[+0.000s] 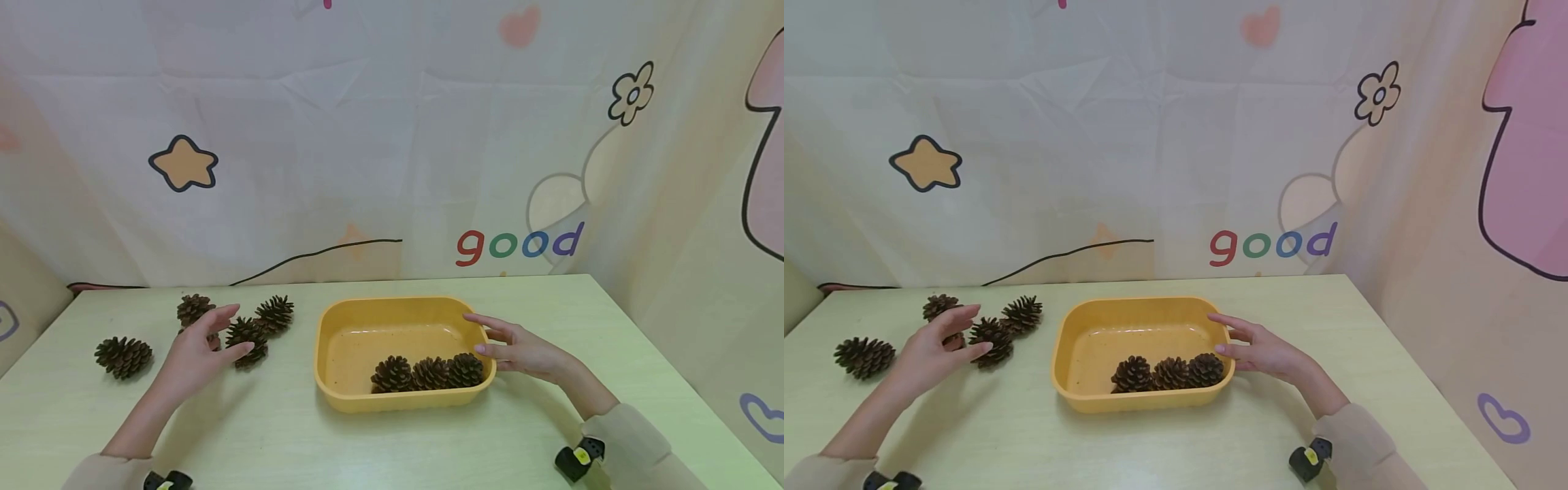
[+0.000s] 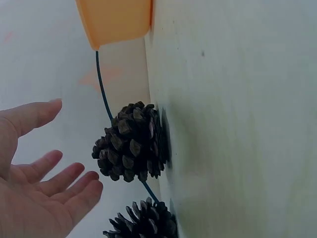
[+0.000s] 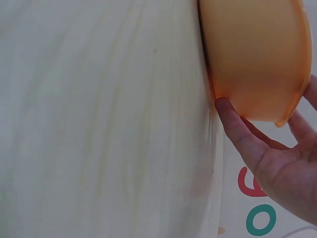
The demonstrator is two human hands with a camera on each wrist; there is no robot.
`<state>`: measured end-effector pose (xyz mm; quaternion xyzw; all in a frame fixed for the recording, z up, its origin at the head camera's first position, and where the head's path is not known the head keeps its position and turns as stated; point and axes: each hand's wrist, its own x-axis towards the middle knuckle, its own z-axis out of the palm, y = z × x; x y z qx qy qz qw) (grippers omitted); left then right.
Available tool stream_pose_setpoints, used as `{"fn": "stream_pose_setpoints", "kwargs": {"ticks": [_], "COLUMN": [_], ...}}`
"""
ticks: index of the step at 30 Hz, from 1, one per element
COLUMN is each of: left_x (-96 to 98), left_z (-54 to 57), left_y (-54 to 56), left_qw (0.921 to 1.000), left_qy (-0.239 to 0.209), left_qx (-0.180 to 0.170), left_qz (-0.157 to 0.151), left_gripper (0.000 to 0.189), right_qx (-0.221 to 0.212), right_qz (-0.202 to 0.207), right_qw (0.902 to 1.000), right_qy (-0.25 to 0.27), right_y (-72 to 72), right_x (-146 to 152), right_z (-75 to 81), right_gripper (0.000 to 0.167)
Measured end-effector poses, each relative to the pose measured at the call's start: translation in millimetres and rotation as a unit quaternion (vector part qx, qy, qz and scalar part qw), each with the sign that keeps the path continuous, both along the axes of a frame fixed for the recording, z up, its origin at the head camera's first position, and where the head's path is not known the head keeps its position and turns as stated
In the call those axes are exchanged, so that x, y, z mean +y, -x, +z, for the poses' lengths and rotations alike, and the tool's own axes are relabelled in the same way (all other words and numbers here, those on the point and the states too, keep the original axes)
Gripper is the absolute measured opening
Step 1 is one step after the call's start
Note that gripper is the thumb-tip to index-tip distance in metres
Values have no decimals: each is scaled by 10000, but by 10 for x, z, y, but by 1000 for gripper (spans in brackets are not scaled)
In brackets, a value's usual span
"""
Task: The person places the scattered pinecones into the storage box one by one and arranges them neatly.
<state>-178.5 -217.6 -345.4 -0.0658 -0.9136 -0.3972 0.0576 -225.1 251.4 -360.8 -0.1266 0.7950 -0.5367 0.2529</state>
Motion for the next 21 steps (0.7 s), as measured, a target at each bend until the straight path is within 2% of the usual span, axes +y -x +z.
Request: {"fn": "stream_pose_setpoints", "kwargs": {"ticks": [12,21], "left_x": [-86,-63], "left_z": [-60,-80], "left_y": [121,207], "left_qw": [9963,9937], "left_qy": [274,623], "left_qx": [-810,-927], "left_qz": [89,-36], "left_gripper": [80,81], "right_qx": [-24,-17], "right_qz": [-22,-2], "right_qw": [10000,10000], "right_qy": [4,-19], "right_y": [0,-5], "right_x": [-1,-3], "right_z": [-8,6], "right_gripper": [69,69]}}
